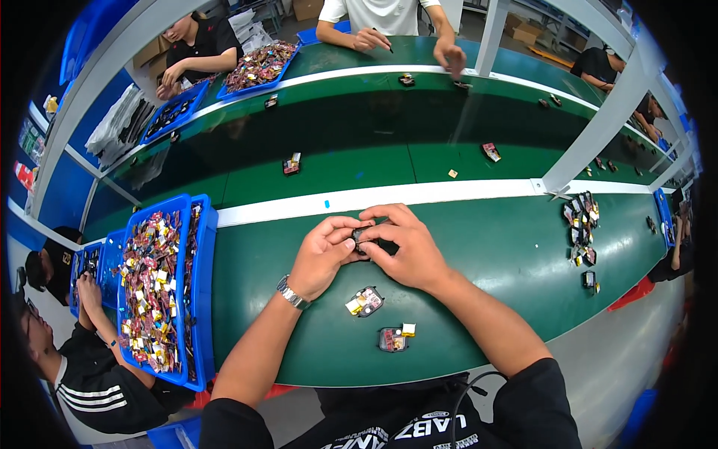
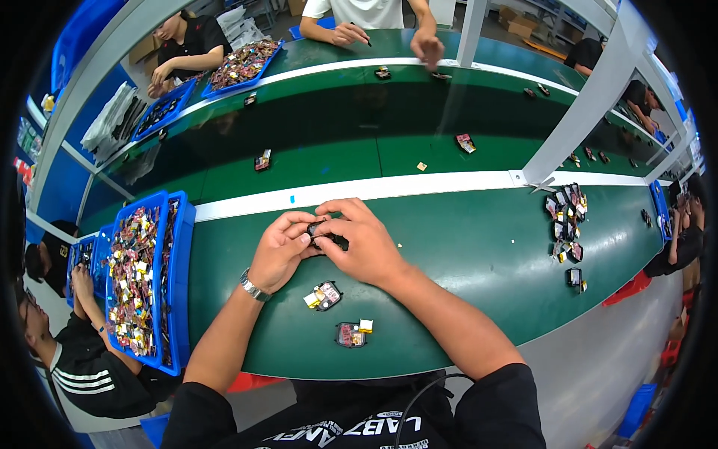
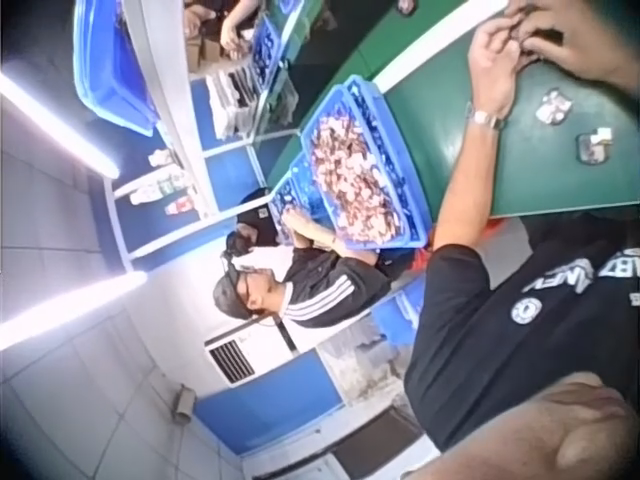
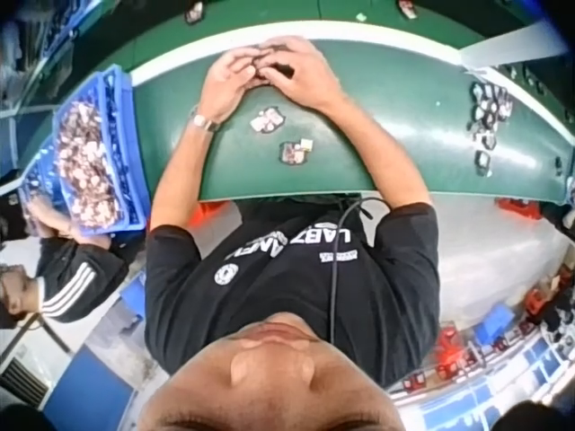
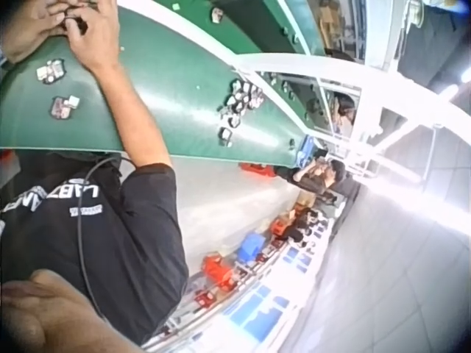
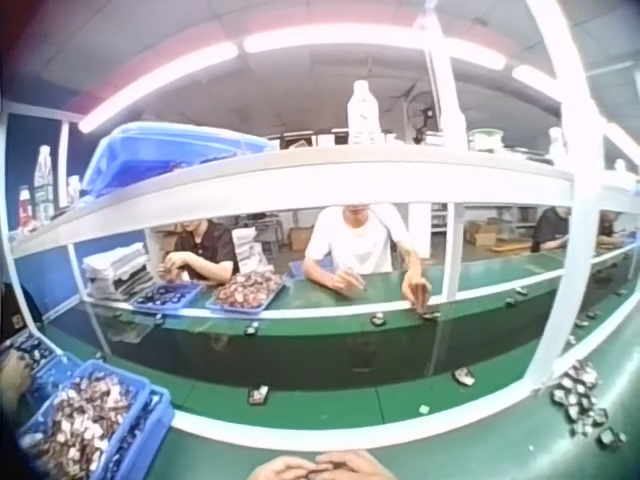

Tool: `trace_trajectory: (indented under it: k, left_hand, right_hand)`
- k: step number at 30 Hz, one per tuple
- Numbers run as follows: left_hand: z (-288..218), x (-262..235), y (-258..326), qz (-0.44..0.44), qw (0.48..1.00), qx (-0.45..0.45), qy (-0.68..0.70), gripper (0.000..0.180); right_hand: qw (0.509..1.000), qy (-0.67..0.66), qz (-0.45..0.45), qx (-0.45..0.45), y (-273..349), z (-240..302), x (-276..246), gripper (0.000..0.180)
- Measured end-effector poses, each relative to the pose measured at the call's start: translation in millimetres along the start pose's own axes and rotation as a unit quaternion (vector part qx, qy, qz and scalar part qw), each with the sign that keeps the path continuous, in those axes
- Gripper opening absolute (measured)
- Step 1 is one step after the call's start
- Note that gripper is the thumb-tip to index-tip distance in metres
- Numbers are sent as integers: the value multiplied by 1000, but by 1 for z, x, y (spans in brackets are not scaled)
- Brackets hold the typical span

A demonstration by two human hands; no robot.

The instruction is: Assembling small electronic or mechanical components at a workstation.

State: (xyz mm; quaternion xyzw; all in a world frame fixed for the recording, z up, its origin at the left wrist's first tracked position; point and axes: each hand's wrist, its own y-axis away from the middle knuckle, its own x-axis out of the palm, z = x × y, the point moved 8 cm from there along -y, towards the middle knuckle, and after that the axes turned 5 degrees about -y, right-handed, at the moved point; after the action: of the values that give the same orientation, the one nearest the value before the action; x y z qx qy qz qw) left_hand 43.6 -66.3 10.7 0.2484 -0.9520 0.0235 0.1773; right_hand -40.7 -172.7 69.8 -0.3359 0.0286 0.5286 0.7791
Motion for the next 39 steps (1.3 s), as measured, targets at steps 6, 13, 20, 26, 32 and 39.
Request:
trace_trajectory:
  k: [6, 13, 20, 26, 32, 39]
  left_hand:
    - [1, 0, -1, 1, 1000, 0, 10, 28]
    - [1, -2, -1, -7, 1000, 12, 15, 23]
    - [-1, -5, 0, -15, 999, 44, 20, 22]
    - [0, -3, 1, -13, 998, 46, 39, 20]
    - [2, -4, 0, -5, 998, 36, 41, 20]
    - [-1, -8, 0, -37, 997, 53, 39, 22]
  right_hand:
    - [1000, -4, 5, -5, 1, 4, 1, 10]
    - [1000, -3, -1, 24, 1, 1, 4, 16]
    - [1000, -17, -10, -14, 1, 9, 9, 15]
    - [1000, 9, -25, -9, 1, 11, 4, 14]
    - [999, -44, -23, 16, 1, -1, 5, 12]
    - [998, -62, 9, 13, -3, 2, 11, 18]
